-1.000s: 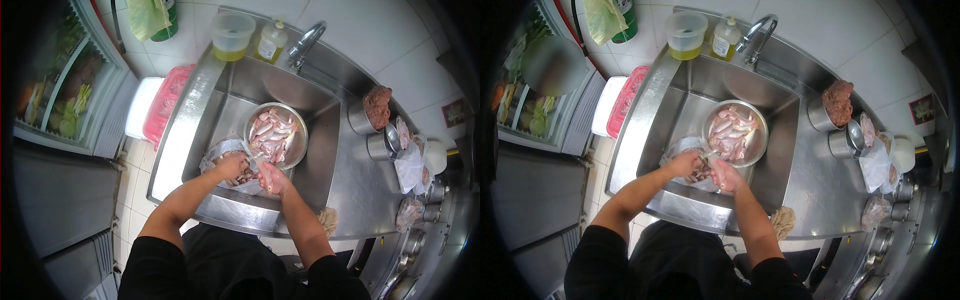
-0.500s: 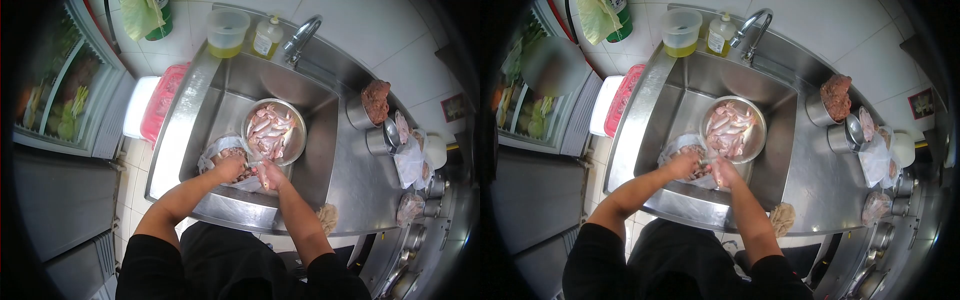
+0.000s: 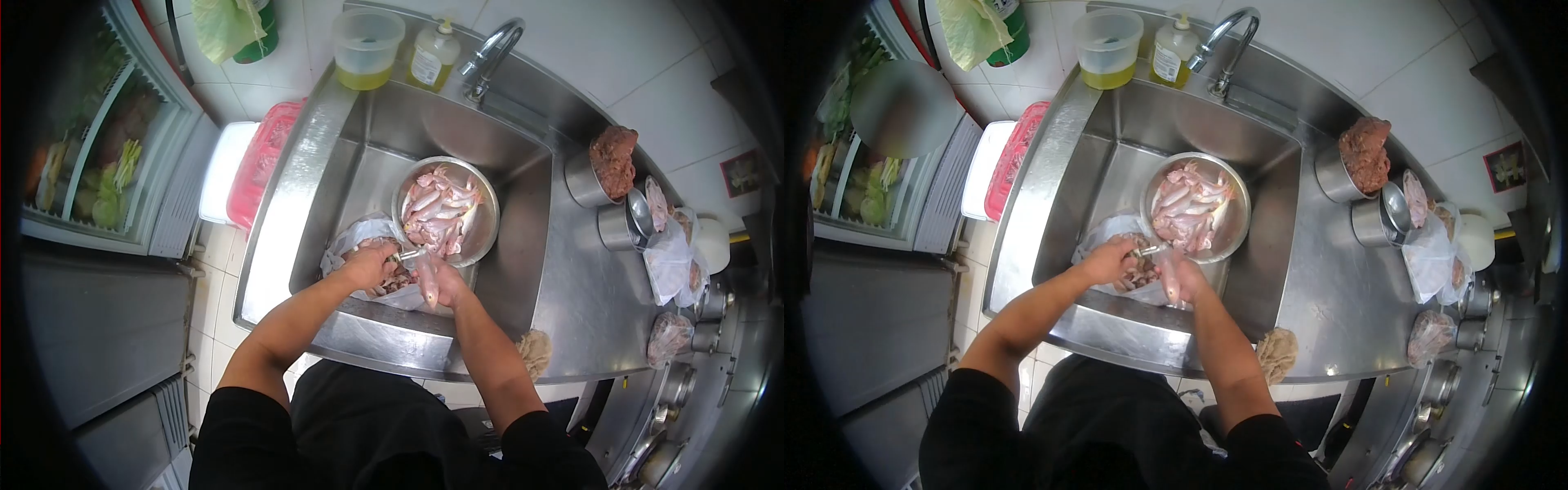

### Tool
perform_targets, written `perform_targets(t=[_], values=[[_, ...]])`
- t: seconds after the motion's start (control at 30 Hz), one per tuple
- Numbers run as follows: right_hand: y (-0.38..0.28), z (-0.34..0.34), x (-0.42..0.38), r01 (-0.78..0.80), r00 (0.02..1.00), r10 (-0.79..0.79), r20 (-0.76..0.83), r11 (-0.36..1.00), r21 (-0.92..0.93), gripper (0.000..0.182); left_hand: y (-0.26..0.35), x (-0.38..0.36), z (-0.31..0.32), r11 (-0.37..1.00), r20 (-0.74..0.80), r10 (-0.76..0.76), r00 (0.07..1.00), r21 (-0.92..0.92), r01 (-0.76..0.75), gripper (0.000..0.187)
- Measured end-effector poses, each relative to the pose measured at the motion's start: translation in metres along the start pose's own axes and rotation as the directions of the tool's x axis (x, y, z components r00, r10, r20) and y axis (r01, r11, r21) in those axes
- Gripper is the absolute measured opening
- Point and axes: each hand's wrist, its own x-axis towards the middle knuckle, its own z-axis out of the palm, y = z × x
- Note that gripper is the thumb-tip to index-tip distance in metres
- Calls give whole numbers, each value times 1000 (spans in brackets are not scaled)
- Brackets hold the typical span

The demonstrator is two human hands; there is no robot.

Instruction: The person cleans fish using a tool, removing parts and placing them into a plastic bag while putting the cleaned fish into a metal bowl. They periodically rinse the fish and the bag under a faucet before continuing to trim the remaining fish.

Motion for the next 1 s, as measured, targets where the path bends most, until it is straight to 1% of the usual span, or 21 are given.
perform_targets(t=[0.03, 0.1, 0.13, 0.2, 0.23, 0.3, 0.33, 0.4, 0.43, 0.53, 0.6, 0.63, 0.7, 0.8, 0.83, 0.9, 1.0], values=[[-3, 7, -5, -31, 999, 31, 8, 995, 100, 30, -4, 1, 2, 999, -14, -37, 999, -22, 37, 34], [-2, 4, -1, 87, 994, -90, 55, 995, 40, 27, -7, 3, 4, 992, -40, -109, 993, -67, 107, 33], [0, 1, 1, 148, 986, -149, 80, 989, 13, 27, -6, 3, 3, 986, 5, -164, 986, -40, 164, 34], [0, -3, 4, 146, 986, -151, 71, 987, 69, 28, -1, 1, 0, 962, 92, -272, 958, 20, 271, 36], [-1, -5, 5, 145, 986, -152, 67, 985, 97, 29, -2, 1, 1, 964, 83, -265, 961, 3, 266, 37], [-5, -6, -1, 82, 990, -103, 96, 977, 198, 29, 0, 1, 1, 967, 67, -251, 966, -32, 253, 39], [-8, -5, -5, 50, 991, -80, 112, 968, 247, 29, 3, 2, 0, 964, 96, -261, 961, -34, 265, 39], [-11, 3, -10, 45, 995, -66, 72, 964, 264, 29, 12, 5, 0, 957, 158, -280, 947, -36, 289, 40], [-11, 6, -11, 42, 997, -58, 52, 961, 273, 28, 12, 6, 3, 955, 136, -282, 950, -53, 291, 39], [-8, 5, -6, 110, 989, -119, 82, 988, 113, 32, 10, 13, 12, 954, 87, -281, 956, -85, 288, 36], [-7, 4, -3, 120, 985, -132, 107, 986, 112, 27, 5, 19, 15, 959, 76, -267, 961, -82, 273, 34], [-6, 5, -3, 124, 983, -137, 119, 986, 112, 24, 1, 19, 22, 969, 51, -224, 973, -98, 228, 33], [-3, 10, -2, 149, 986, -155, 59, 984, 97, 22, 0, 16, 29, 982, -5, -138, 990, -128, 136, 31], [1, 16, -1, 174, 985, -173, -19, 980, 96, 21, 1, 12, 29, 986, 81, -113, 990, -113, 122, 34], [0, 17, -2, 182, 983, -179, -43, 978, 97, 21, 0, 11, 30, 990, 73, -89, 993, -104, 96, 34], [-1, 18, -4, 190, 982, -188, -24, 973, 132, 20, 1, 6, 29, 995, 57, -41, 998, -87, 46, 34], [-5, 24, -11, 176, 984, -173, -28, 973, 148, 19, 4, 13, 19, 968, 89, -173, 981, -171, 186, 32]])
